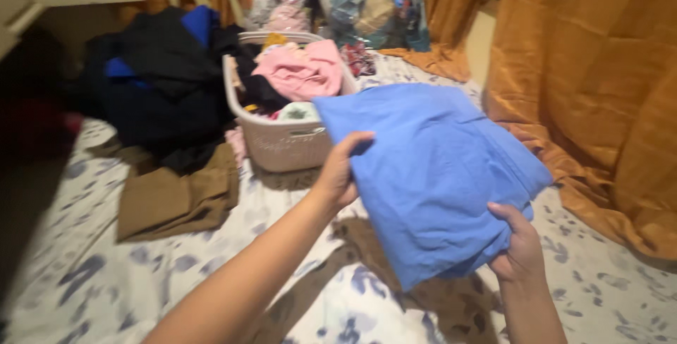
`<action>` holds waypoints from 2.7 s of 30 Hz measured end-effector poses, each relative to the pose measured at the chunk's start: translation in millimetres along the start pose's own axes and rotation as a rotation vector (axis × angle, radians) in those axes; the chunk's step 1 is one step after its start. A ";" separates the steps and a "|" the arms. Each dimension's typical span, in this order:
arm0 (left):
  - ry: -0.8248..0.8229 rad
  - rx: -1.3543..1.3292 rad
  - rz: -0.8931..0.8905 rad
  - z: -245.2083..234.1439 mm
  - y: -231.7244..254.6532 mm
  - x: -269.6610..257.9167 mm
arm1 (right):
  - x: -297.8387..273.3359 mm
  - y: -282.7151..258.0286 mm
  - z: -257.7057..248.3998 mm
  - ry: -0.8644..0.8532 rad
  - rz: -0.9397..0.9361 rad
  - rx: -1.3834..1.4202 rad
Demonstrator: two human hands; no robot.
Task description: The person folds several pairs of pants on a bed. They handle light blue, brown, royal blue, and black pants one at a time, smoothing and folding each into a compact rectangle before placing them in a neat stack.
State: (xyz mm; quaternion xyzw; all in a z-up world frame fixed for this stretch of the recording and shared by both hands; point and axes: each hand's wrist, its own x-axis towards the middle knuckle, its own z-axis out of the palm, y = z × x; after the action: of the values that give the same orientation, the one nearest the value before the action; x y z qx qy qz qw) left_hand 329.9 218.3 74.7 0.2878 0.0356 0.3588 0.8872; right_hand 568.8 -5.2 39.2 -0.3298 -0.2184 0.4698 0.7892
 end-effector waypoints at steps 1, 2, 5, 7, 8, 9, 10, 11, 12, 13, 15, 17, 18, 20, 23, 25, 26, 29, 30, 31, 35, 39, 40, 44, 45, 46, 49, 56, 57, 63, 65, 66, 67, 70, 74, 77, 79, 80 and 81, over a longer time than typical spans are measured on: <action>-0.039 0.008 -0.027 -7.4 -16.3 29.7 | 10.9 -2.6 -19.8 0.021 -0.034 0.003; -0.051 0.006 -0.073 -15.9 -34.8 56.9 | 21.0 -3.9 -42.2 0.042 -0.069 0.006; -0.041 0.025 -0.149 -44.4 -94.7 126.0 | 44.0 3.7 -122.7 0.150 -0.116 -0.031; 0.022 0.052 -0.115 -68.9 -149.5 142.4 | 53.9 16.6 -181.8 0.252 -0.057 -0.050; 0.100 0.097 -0.095 -84.1 -176.2 139.8 | 58.7 25.4 -208.7 0.309 0.012 -0.048; 0.182 0.143 -0.072 -101.3 -201.7 127.5 | 58.6 36.7 -232.9 0.363 0.088 -0.045; 0.235 0.187 -0.110 -118.6 -224.7 109.7 | 51.5 53.3 -252.6 0.488 0.128 -0.036; 0.288 0.236 -0.131 -135.3 -237.4 99.5 | 51.6 64.4 -266.0 0.596 0.170 -0.025; 0.454 0.298 -0.277 -150.8 -251.8 82.0 | 40.4 67.4 -278.2 0.574 0.218 -0.052; 0.622 0.362 -0.417 -166.2 -260.7 69.0 | 28.6 74.6 -285.8 0.542 0.271 -0.077; 0.587 0.550 -0.443 -190.4 -269.5 71.5 | 21.7 79.5 -291.3 0.523 0.335 -0.099; 0.546 0.656 -0.389 -209.4 -279.2 70.9 | 19.4 83.7 -288.5 0.550 0.366 -0.090; 0.521 0.669 -0.323 -214.6 -286.9 69.9 | 12.5 81.5 -287.2 0.619 0.367 -0.131; 0.436 0.617 -0.185 -217.1 -301.3 79.0 | 14.8 66.4 -285.0 0.740 0.357 -0.219; 0.352 0.547 -0.204 -208.3 -319.9 89.5 | 11.3 36.2 -292.2 0.732 0.280 -0.282; 0.324 0.591 -0.370 -195.2 -332.2 91.2 | -6.3 9.8 -307.4 0.726 0.259 -0.376; 0.262 0.583 -0.388 -189.8 -337.3 88.1 | -14.3 1.2 -315.9 0.728 0.254 -0.438; 0.229 0.922 -0.508 -178.5 -347.6 73.5 | -34.5 -7.2 -336.1 0.795 0.242 -0.785; 0.215 1.055 -0.473 -179.1 -344.8 67.5 | -36.8 -2.1 -338.6 0.908 0.283 -1.132; 0.197 1.187 -0.432 -179.0 -337.8 64.0 | -38.5 5.7 -336.6 1.004 0.309 -1.484; 0.139 1.549 -0.269 -159.2 -288.6 55.4 | -23.6 38.8 -296.2 1.004 -0.094 -1.951; 0.117 1.881 -0.210 -101.6 -219.5 46.3 | 27.5 65.9 -212.1 0.651 -0.244 -2.114; 0.114 1.899 -0.150 -88.9 -200.7 37.9 | 38.4 70.6 -187.3 0.543 -0.345 -2.104; 0.195 2.027 0.040 -71.2 -113.9 -5.1 | 74.2 89.2 -78.4 0.208 -0.441 -2.111; 0.236 2.070 0.098 -74.3 -91.9 -18.9 | 78.8 95.1 -50.4 0.126 -0.488 -2.121; 0.277 2.113 0.155 -81.1 -67.9 -34.8 | 82.0 101.4 -22.4 0.043 -0.536 -2.128; 0.384 2.177 0.431 -116.5 3.7 -94.7 | 91.5 130.3 60.3 -0.218 -0.599 -2.125; 0.877 2.169 0.385 -211.0 103.9 -234.2 | 88.9 291.0 209.9 -0.924 -0.545 -1.943; 0.943 2.125 0.343 -221.2 103.8 -243.4 | 92.4 323.2 224.2 -0.995 -0.532 -1.906; 1.045 1.998 0.237 -263.6 82.4 -247.0 | 130.7 503.0 224.3 -0.726 -0.141 -1.596; 0.997 2.034 0.313 -271.7 75.4 -241.8 | 152.4 542.7 208.8 -0.534 0.059 -1.349; 1.009 1.970 0.250 -275.4 74.9 -240.1 | 165.7 556.6 202.9 -0.456 0.177 -1.176; 1.017 1.906 0.186 -279.0 73.6 -240.3 | 177.6 567.6 197.0 -0.378 0.292 -0.966; 1.056 1.802 0.117 -286.5 72.5 -242.5 | 192.8 587.2 181.9 -0.179 0.514 -0.564; 1.079 1.752 0.111 -280.6 83.6 -241.7 | 185.5 582.8 194.6 -0.207 0.606 -0.331; 1.023 1.759 0.170 -253.9 91.9 -242.4 | 159.5 549.3 221.0 -0.366 0.656 -0.463; 0.994 1.791 0.157 -226.8 104.1 -242.5 | 141.1 511.1 251.0 -0.497 0.581 -0.623; 0.979 1.807 0.149 -210.2 110.7 -243.2 | 128.8 487.8 267.6 -0.579 0.482 -0.683; 0.998 1.837 0.256 -191.7 118.4 -243.6 | 118.1 460.9 287.4 -0.659 0.375 -0.739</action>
State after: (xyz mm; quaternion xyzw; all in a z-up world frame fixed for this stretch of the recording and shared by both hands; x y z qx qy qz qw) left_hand 25.0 219.5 -56.2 0.6708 0.6246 0.3627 0.1683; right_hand 159.9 347.2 -93.7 -0.4542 -0.5432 0.5733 0.4121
